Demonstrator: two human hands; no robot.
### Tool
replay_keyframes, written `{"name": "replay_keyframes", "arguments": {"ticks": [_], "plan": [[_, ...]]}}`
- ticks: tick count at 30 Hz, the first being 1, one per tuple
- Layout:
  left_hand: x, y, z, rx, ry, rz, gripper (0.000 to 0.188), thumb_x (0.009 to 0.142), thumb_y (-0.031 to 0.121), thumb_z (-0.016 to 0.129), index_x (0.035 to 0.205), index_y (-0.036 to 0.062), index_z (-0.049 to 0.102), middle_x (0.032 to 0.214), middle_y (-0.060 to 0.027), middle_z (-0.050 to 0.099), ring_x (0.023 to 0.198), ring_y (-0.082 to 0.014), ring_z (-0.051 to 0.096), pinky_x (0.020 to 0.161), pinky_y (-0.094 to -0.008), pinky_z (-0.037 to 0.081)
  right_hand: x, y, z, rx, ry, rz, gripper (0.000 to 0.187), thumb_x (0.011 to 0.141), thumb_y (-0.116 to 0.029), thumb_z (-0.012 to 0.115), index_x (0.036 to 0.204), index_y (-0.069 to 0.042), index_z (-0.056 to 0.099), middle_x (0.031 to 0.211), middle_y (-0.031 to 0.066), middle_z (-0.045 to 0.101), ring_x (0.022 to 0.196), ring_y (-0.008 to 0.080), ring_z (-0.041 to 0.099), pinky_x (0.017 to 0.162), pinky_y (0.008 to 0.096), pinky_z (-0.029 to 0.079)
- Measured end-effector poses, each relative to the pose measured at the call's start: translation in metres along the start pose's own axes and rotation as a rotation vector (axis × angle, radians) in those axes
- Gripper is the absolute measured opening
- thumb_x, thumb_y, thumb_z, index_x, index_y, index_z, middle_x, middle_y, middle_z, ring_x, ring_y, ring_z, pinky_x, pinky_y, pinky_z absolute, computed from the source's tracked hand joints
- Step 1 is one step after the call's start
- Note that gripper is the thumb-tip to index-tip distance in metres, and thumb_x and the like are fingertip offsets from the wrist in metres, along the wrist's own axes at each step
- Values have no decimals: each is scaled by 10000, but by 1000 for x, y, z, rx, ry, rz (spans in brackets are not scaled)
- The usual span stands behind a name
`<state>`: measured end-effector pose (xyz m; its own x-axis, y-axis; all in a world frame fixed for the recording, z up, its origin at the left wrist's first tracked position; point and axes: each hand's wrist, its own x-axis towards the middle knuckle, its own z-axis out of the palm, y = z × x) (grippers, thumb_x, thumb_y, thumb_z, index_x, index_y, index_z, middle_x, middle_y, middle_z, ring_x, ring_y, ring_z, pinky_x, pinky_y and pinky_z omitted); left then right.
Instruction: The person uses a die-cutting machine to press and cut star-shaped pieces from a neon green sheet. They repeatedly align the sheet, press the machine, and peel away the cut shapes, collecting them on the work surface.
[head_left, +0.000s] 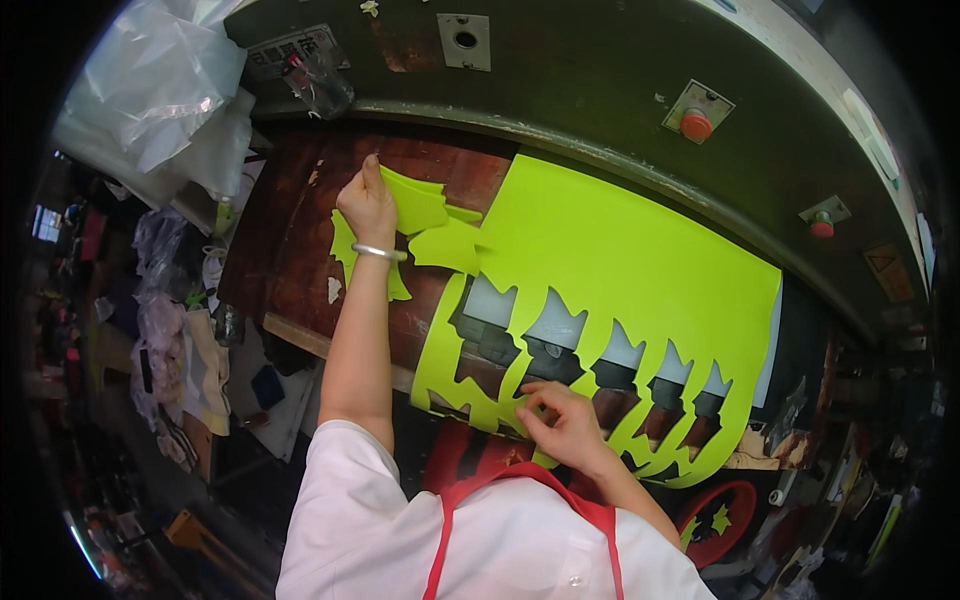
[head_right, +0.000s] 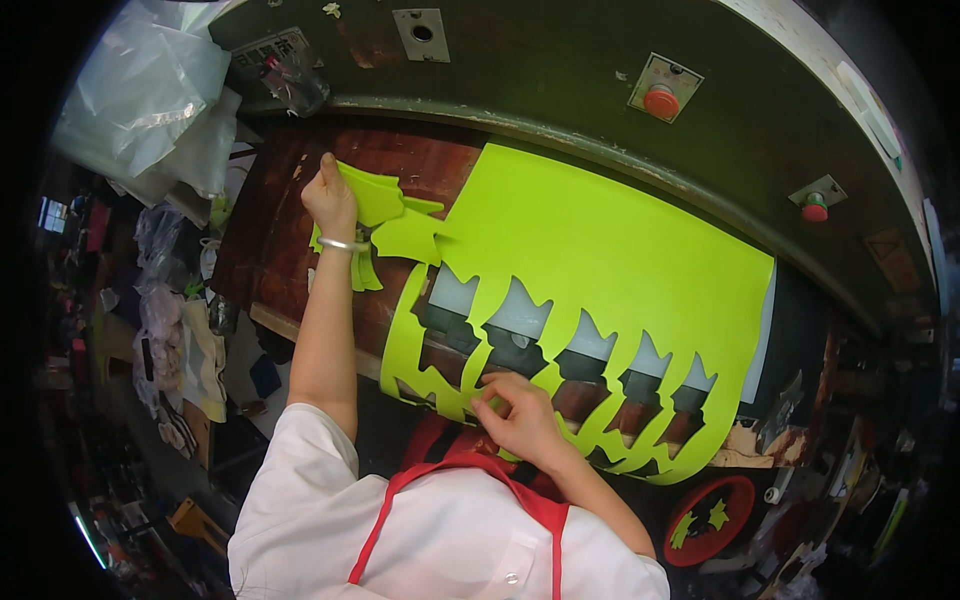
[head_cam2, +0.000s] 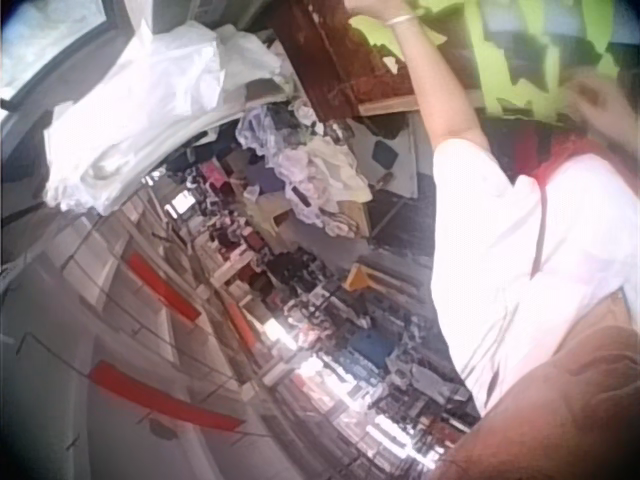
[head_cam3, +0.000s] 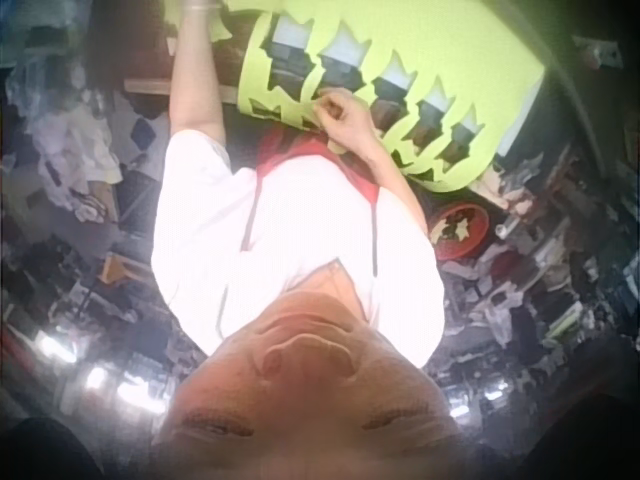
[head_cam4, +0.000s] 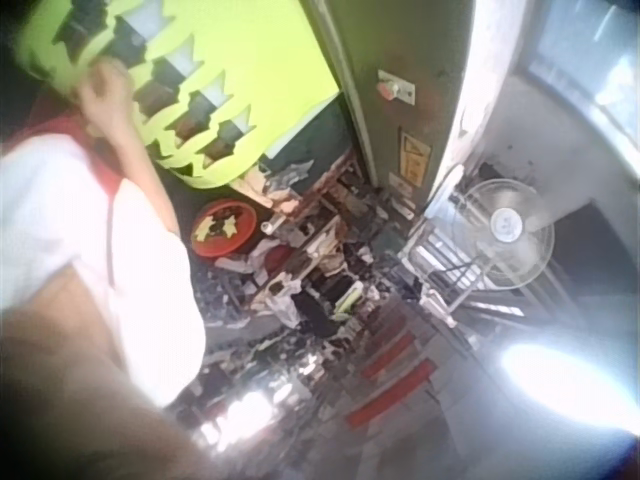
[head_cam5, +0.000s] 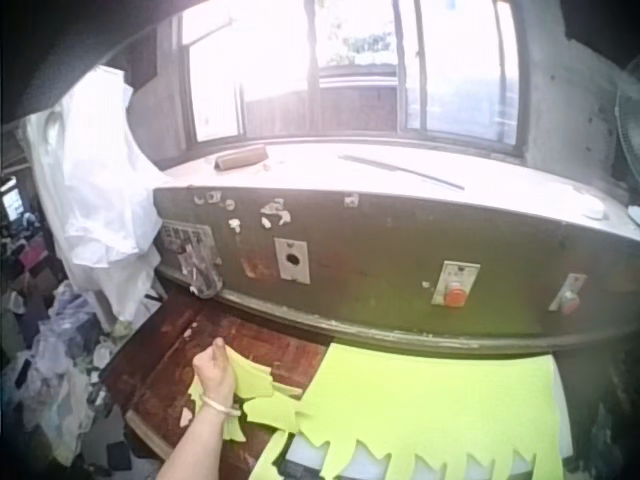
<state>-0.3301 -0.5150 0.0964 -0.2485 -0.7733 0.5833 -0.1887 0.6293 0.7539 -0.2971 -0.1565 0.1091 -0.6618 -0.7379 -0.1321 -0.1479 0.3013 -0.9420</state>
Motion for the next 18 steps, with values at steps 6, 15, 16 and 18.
{"name": "replay_keyframes", "arguments": {"ticks": [6, 15, 16, 18], "plan": [[-91, 59, -70, -129, -231, 543, 526, 930, 522, 476, 662, 81, 581, 574, -52, 549, 505, -239, 558, 463, -347, 431, 68, -17, 13, 827, -139, 516, 351, 959, -307, 531, 1135, -4, 563, 980, 119, 656, 722, 195, 671, 621, 290, 541], [-102, 52, -60, -174, -714, 203, 168, 826, 94, 625, 969, 12, 663, 956, -168, 659, 897, -342, 631, 792, -409, 501, 113, 28, 63, 853, -33, 523, 216, 923, -123, 585, 1062, 43, 590, 952, 106, 669, 776, 183, 642, 708, 308, 527], [-92, 38, -42, -110, -717, 174, 225, 848, 81, 600, 1062, 24, 640, 1130, -174, 608, 1042, -345, 575, 873, -392, 470, 110, 30, 67, 756, 18, 465, 209, 930, -113, 571, 1057, 53, 585, 951, 112, 666, 773, 176, 637, 704, 302, 520], [-90, 16, -10, -131, -778, 63, 273, 881, 140, 583, 1148, 120, 639, 1294, -160, 515, 1223, -337, 458, 993, -467, 388, 102, 34, 74, 745, 76, 276, 210, 942, -115, 555, 1039, 68, 587, 911, 92, 668, 751, 128, 610, 665, 281, 490]]}}
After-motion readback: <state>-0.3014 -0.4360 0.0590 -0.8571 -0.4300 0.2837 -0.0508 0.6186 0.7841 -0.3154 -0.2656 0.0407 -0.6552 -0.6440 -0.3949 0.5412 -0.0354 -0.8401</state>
